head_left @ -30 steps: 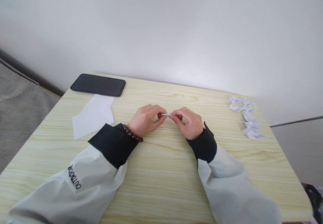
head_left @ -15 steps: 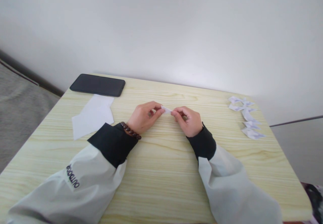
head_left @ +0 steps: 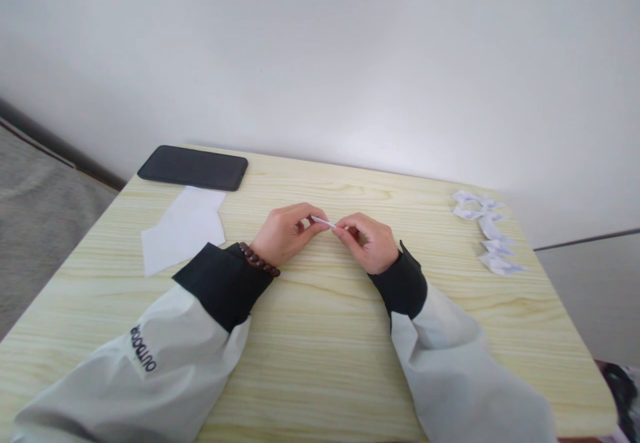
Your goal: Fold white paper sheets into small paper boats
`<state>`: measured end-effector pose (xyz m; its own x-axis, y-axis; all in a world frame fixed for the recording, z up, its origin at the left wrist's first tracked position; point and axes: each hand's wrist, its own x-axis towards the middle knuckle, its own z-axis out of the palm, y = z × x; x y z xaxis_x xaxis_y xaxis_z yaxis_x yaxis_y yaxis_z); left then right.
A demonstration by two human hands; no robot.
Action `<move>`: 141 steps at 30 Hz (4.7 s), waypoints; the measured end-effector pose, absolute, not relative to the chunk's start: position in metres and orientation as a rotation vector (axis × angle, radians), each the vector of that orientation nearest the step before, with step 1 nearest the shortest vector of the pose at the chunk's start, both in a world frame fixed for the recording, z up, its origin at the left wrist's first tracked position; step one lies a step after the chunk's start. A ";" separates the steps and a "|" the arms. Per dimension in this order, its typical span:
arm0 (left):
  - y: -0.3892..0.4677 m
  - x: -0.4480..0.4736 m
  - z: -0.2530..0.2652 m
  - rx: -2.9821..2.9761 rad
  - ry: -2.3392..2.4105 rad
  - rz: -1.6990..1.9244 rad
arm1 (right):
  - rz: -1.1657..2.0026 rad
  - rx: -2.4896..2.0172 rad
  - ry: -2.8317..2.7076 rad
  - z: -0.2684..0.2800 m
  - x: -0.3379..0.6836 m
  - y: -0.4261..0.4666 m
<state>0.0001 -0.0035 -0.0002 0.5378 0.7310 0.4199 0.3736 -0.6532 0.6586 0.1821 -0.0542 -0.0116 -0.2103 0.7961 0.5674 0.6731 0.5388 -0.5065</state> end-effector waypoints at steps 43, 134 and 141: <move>-0.005 0.003 0.003 1.753 0.958 0.899 | -0.069 -1.186 -1.901 -0.008 0.181 -0.056; -0.007 0.007 0.000 1.666 0.871 0.975 | 0.125 -1.240 -1.793 -0.007 0.173 -0.057; -0.010 0.010 0.004 1.615 0.989 0.991 | 0.045 -1.227 -1.794 -0.006 0.171 -0.058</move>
